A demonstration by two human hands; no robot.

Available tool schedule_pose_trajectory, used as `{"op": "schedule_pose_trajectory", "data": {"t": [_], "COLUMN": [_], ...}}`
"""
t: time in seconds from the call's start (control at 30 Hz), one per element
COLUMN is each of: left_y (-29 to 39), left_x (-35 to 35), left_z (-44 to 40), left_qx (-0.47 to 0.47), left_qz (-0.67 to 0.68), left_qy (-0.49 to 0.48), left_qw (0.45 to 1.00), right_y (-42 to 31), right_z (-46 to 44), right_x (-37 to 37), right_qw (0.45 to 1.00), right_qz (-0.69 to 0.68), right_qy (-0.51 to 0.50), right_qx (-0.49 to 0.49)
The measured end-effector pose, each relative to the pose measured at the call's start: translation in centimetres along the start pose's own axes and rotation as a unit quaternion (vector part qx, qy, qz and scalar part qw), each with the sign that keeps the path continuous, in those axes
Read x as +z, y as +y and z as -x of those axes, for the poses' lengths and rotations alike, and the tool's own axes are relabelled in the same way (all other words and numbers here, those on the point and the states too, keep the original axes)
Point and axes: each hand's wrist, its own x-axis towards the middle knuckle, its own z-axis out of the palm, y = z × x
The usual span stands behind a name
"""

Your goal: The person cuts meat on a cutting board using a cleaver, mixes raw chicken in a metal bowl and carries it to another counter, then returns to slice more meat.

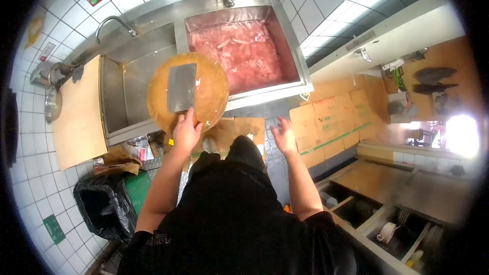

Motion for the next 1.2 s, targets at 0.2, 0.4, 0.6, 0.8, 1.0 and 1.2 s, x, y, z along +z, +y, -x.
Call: {"op": "schedule_pose_trajectory", "data": {"t": [0.2,0.4,0.6,0.8,1.0,1.2], "left_y": [-0.3,-5.7,-5.2,3.0,8.6,5.8], "left_x": [-0.2,-7.1,-9.4,-6.5,-6.0,-3.8], "left_z": [-1.9,4.4,12.3,1.0,-14.4,-3.4], "left_qx": [-0.049,0.016,0.053,-0.019,0.024,-0.044], "left_qz": [0.024,0.036,-0.042,-0.064,-0.011,0.014], "left_qy": [-0.004,-0.043,-0.125,-0.165,-0.078,0.009], "left_qw": [0.999,0.998,0.990,0.984,0.997,0.999], "right_y": [-3.9,-5.6,-1.4,-0.2,-1.2,5.5], "right_z": [-7.2,-14.6,-19.4,-22.9,-28.6,-32.8], "right_x": [1.5,2.3,0.7,0.9,5.8,17.1], "right_qw": [0.998,0.998,0.999,0.998,0.979,0.913], "right_qz": [0.007,0.020,0.002,-0.020,0.100,0.228], "right_qy": [0.020,-0.027,-0.037,-0.050,-0.147,-0.337], "right_qx": [-0.060,-0.049,-0.035,-0.026,-0.104,-0.030]}}
